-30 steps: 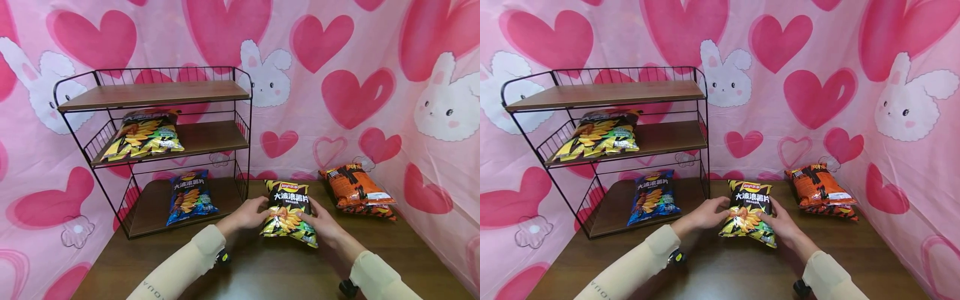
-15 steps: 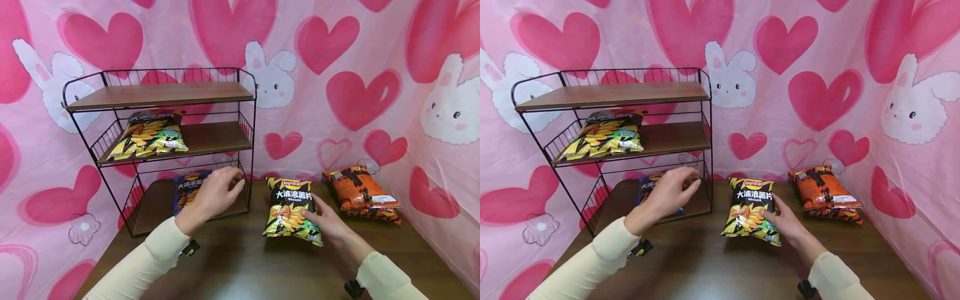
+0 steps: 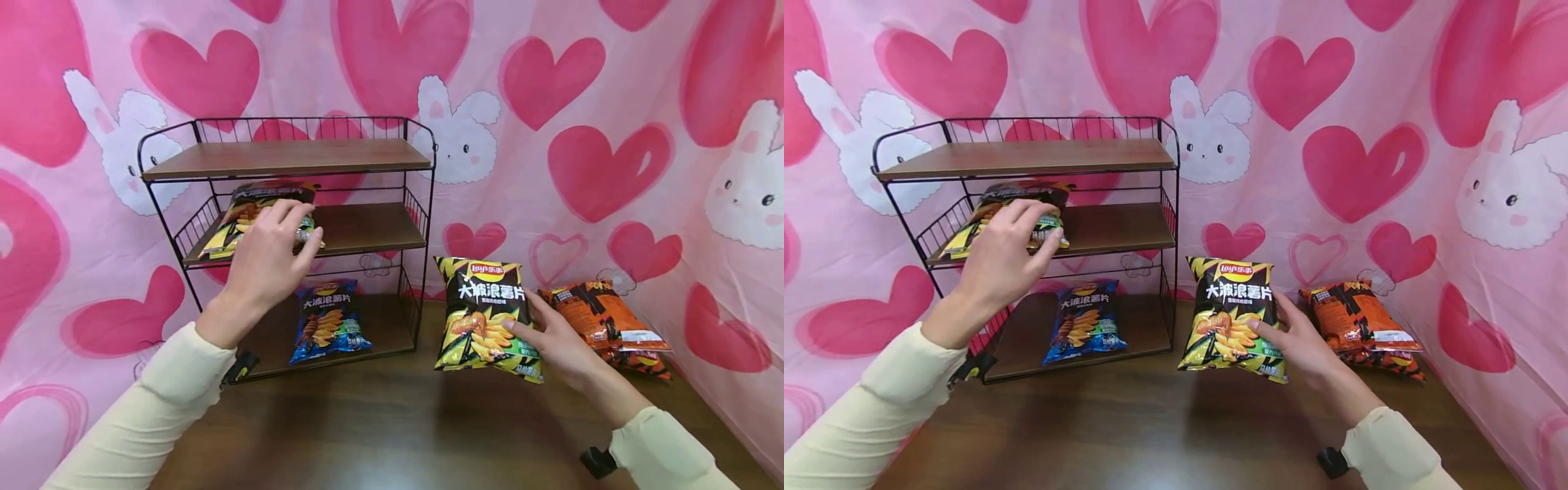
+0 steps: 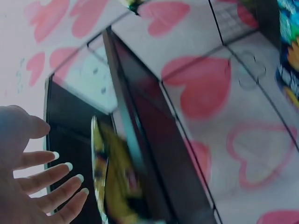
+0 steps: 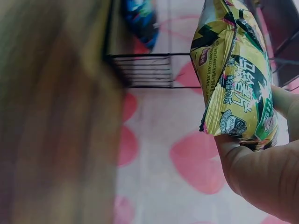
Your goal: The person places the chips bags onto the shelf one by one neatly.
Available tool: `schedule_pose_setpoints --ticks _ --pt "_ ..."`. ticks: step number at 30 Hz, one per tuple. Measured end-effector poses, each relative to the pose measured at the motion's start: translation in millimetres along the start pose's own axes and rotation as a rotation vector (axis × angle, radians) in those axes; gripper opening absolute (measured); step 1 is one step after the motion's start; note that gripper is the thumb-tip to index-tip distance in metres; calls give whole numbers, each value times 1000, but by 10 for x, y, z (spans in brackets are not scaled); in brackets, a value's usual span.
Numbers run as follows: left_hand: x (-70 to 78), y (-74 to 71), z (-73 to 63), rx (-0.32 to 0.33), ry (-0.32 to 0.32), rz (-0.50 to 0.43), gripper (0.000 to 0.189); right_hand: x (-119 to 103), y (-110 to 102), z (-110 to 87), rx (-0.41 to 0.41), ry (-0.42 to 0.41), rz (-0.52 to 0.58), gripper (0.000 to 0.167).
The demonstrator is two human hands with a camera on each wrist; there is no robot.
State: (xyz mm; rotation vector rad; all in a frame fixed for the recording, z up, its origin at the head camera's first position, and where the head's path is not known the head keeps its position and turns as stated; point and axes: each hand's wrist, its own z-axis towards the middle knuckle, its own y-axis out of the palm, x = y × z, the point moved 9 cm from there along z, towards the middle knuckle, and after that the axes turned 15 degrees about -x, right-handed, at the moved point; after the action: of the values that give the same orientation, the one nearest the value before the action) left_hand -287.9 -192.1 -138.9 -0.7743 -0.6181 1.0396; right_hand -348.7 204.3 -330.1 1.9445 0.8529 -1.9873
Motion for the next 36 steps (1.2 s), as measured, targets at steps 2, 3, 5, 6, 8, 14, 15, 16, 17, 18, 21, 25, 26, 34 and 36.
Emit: schedule_pose_setpoints --ticks 2,3,5,6,8,14,15,16,17,18,21,25,26,34,36 --pt "-94 -122 -10 27 -18 23 41 -137 3 -33 10 -16 -18 88" --pt "-142 -192 -16 45 -27 35 41 -208 7 -48 14 -24 -30 88" --pt "-245 -354 -29 89 -54 59 42 -358 21 -75 21 -47 -46 88" --pt "-303 -442 -38 113 -73 70 42 -434 30 -84 23 -63 -49 87" --pt "-434 -608 -52 168 -111 80 44 -561 36 -107 32 -89 -64 84" --pt "-892 -1010 -83 221 -302 112 53 -890 67 -173 40 -184 -81 76" --pt "-964 -1035 -75 198 -335 117 55 -930 83 -181 38 -195 -84 76" --pt "-1037 -1047 -62 165 -364 120 57 -968 103 -186 35 -201 -93 76" --pt "-1106 -1048 -51 130 -391 121 59 -1005 128 -187 32 -203 -107 76" --pt "-1167 -1044 -41 101 -410 122 60 -1043 164 -184 26 -205 -125 76" --pt "-1321 -1019 -19 39 -443 121 59 -1151 300 -141 -6 -203 -150 77" --pt "-1411 -1013 26 18 -429 129 55 -1289 501 -32 -57 -195 -171 78" --pt "-1418 -1008 43 14 -416 130 55 -1322 547 3 -68 -196 -169 79" --pt "-1477 -916 111 -65 -377 127 59 -1572 827 355 -144 -204 -241 80" --pt "-1507 -884 96 -83 -384 118 62 -1628 876 458 -158 -203 -256 80"
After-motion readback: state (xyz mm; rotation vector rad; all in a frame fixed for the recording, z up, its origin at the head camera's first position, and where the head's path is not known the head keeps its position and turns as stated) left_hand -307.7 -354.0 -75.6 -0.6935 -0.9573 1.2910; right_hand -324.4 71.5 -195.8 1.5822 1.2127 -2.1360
